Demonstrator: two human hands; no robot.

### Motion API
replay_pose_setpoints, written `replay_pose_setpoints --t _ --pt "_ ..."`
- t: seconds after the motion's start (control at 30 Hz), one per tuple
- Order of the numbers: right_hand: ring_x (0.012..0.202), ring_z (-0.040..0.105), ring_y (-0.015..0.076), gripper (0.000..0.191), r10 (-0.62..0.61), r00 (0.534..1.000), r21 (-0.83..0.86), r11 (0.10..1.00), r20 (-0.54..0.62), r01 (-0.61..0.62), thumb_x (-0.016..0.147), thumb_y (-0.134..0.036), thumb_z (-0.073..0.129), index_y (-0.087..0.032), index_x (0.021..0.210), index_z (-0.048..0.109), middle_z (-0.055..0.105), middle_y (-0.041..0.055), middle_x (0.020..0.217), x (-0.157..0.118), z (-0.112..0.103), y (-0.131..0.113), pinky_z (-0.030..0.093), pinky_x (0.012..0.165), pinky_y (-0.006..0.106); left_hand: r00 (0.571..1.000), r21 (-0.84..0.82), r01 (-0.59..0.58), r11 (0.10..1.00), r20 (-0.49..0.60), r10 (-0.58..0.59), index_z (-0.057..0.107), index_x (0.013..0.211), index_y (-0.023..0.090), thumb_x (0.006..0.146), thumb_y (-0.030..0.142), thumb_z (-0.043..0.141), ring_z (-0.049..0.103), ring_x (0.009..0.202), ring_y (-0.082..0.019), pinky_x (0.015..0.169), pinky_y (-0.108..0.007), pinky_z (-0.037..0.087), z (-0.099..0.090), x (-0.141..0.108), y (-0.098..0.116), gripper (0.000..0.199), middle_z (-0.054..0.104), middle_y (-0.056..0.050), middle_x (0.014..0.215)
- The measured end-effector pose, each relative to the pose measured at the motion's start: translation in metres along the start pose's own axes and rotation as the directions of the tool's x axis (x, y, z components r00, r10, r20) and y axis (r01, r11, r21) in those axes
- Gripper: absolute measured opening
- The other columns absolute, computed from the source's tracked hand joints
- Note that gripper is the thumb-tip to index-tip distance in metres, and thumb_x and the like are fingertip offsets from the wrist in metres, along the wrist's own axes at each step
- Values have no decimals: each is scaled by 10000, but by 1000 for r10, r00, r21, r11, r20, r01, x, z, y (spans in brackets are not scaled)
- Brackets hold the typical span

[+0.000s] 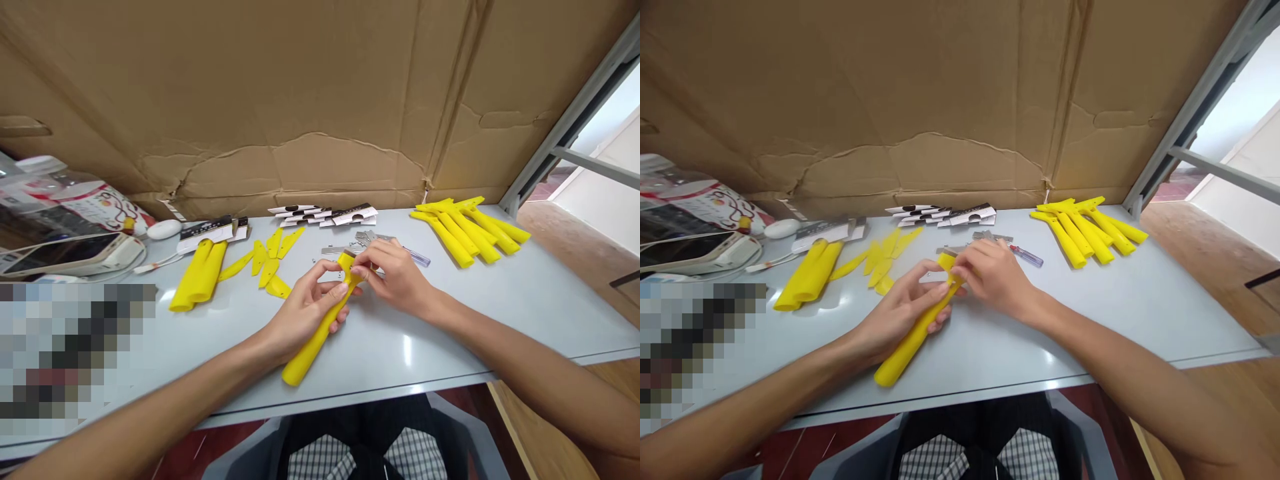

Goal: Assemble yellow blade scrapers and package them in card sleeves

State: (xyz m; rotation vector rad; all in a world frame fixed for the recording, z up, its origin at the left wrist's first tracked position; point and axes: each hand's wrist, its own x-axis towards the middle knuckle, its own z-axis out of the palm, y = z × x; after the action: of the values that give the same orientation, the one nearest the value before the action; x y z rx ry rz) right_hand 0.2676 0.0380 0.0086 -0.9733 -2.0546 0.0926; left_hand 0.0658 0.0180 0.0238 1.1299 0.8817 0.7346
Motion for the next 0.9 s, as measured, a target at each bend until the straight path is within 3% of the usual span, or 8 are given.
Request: replay_pose_setpoints --t 0.27,0.47,0.57,0.63,0.7,0.77,0.9 --pt "761 595 170 154 -23 998 -71 997 -66 19 985 -180 628 -192 833 650 709 8 803 -2 1 -4 358 777 348 999 29 -42 999 32 41 436 1108 261 927 426 739 547 561 -85 493 -225 438 -2 2 -5 390 706 -42 933" --pt "751 611 161 180 -9 998 -54 999 -59 6 1005 -234 620 -201 833 663 698 0 786 -1 3 1 363 774 341 998 -101 54 993 43 -50 446 1103 262 904 352 770 572 573 -96 489 -216 426 -2 3 -4 391 714 -73 981" --pt "726 607 159 265 28 995 -46 998 -98 -33 1030 -268 558 -200 798 664 683 13 773 4 -8 12 373 739 331 995 -207 102 973 31 -98 444 1104 269 901 300 768 572 566 -91 484 -199 410 -3 6 -2 384 717 -84 1014" --pt "726 601 168 299 72 992 -152 984 -107 -88 1023 -284 548 -196 760 659 679 30 769 9 -21 23 375 728 332 992 -282 122 952 4 -126 439 1109 269 917 265 742 566 554 -82 476 -182 393 -3 8 0 358 721 -96 1034" --pt "798 622 199 253 150 988 -309 939 -25 -150 996 -324 585 -199 804 693 701 50 821 13 -37 37 385 762 342 988 -339 136 931 -27 -154 439 1117 262 943 224 694 562 544 -76 469 -166 379 -3 10 2 311 725 -115 1044" --pt "864 641 246 208 273 955 -473 861 115 -189 953 -385 636 -205 920 734 731 77 893 15 -50 51 378 747 350 983 -375 142 916 -52 -173 440 1120 254 965 186 642 561 537 -73 465 -158 375 -3 11 5 263 726 -128 1048" --pt "863 663 263 241 489 801 -581 782 345 -228 924 -391 641 -236 1070 754 750 89 983 12 -60 70 376 673 338 978 -399 137 907 -90 -188 459 1121 242 983 146 594 563 535 -75 464 -160 390 -4 12 6 215 716 -125 1035"
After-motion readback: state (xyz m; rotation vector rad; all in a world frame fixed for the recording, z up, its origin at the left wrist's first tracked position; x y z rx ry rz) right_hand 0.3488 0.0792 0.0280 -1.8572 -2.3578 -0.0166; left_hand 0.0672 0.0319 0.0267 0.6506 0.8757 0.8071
